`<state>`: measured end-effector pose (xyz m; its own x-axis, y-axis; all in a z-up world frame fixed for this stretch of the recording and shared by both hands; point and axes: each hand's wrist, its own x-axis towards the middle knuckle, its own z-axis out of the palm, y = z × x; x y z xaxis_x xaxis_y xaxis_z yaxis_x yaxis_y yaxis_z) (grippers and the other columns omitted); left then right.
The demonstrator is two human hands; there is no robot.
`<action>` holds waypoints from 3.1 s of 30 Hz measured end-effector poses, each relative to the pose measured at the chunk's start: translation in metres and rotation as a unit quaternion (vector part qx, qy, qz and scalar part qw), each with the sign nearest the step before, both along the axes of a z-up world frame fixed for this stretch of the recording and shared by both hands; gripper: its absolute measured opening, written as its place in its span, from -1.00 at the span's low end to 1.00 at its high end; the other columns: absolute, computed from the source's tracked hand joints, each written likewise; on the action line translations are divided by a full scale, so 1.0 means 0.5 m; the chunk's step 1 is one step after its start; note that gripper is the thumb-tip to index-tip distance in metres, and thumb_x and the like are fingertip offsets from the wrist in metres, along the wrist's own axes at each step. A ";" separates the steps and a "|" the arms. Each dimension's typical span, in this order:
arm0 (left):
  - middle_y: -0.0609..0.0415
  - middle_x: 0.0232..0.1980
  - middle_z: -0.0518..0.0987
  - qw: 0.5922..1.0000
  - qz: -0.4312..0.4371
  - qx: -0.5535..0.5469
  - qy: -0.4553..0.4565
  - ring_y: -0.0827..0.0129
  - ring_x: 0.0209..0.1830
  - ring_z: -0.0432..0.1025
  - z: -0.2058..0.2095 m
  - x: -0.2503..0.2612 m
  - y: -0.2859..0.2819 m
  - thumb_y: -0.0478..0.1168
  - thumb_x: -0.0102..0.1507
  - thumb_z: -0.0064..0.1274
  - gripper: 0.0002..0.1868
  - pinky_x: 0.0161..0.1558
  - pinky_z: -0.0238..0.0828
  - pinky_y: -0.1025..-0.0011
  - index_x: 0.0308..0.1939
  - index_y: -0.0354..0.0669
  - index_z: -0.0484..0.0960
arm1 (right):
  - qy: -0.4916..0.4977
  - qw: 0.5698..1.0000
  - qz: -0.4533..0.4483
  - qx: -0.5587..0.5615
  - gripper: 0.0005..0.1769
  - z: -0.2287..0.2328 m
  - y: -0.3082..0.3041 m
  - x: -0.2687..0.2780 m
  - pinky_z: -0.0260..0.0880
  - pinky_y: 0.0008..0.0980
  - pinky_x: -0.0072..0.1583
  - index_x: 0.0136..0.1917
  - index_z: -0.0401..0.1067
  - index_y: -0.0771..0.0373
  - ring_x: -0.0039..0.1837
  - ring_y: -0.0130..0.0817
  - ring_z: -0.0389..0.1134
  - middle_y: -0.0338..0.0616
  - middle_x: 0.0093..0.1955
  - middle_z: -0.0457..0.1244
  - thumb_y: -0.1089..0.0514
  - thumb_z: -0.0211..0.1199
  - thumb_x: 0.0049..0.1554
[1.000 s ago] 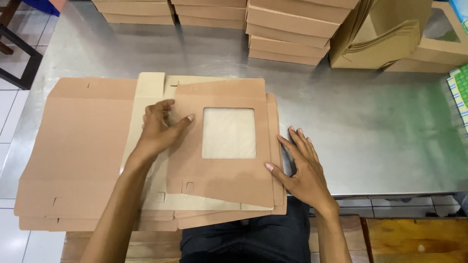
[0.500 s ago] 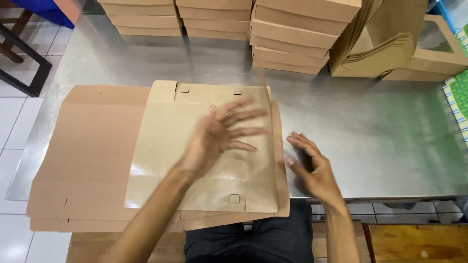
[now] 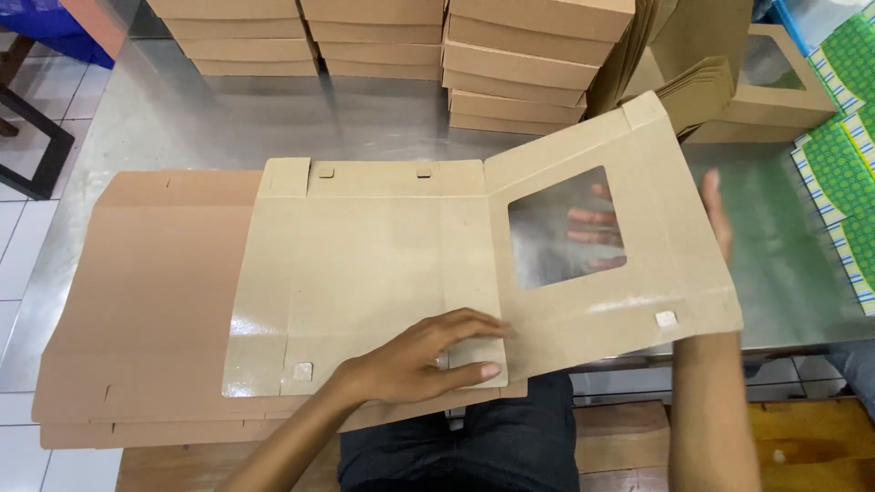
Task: The person assembles flat cardboard boxes with clear plastic windows. They fold the cardboard along pre-scored lines, tuck flaps into slots, and press edges to secure the structure. The process is repeated for multiple units on a metal worktable.
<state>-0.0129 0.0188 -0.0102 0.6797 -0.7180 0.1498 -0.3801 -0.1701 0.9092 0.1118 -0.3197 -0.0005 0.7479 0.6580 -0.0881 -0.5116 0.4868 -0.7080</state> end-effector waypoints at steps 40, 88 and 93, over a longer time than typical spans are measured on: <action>0.09 0.66 -0.23 0.874 0.443 0.196 0.046 0.33 0.66 -0.33 -0.235 0.106 0.549 0.12 0.30 -0.13 -0.28 0.52 -0.29 0.40 0.51 0.06 0.14 | -0.568 0.719 -0.237 -0.324 -0.79 0.081 -0.044 -0.066 0.16 0.14 0.81 -0.10 0.43 0.09 0.65 0.05 0.23 0.19 0.44 0.24 -0.03 0.13 0.27; -0.09 0.28 0.48 0.829 0.483 -0.238 -0.152 0.16 0.28 0.43 0.078 0.032 0.222 0.30 0.42 -0.37 -0.34 0.38 0.33 0.23 0.19 -0.23 0.39 | -0.517 0.737 -0.054 -0.432 -0.41 -0.076 0.344 -0.224 -0.73 0.34 0.53 0.60 0.05 0.09 0.73 0.05 -0.61 0.15 0.71 -0.60 0.03 -0.05 0.34; -0.13 0.30 0.46 0.880 0.373 -0.041 -0.291 0.07 0.41 0.33 0.173 0.014 0.169 -0.06 0.42 -0.16 -0.64 0.46 0.16 0.08 0.14 -0.25 0.45 | -0.555 0.683 -0.036 -0.473 -0.48 -0.084 0.367 -0.229 -0.64 0.40 0.51 0.54 0.20 -0.10 0.72 0.20 -0.55 0.25 0.71 -0.51 -0.02 0.01 0.33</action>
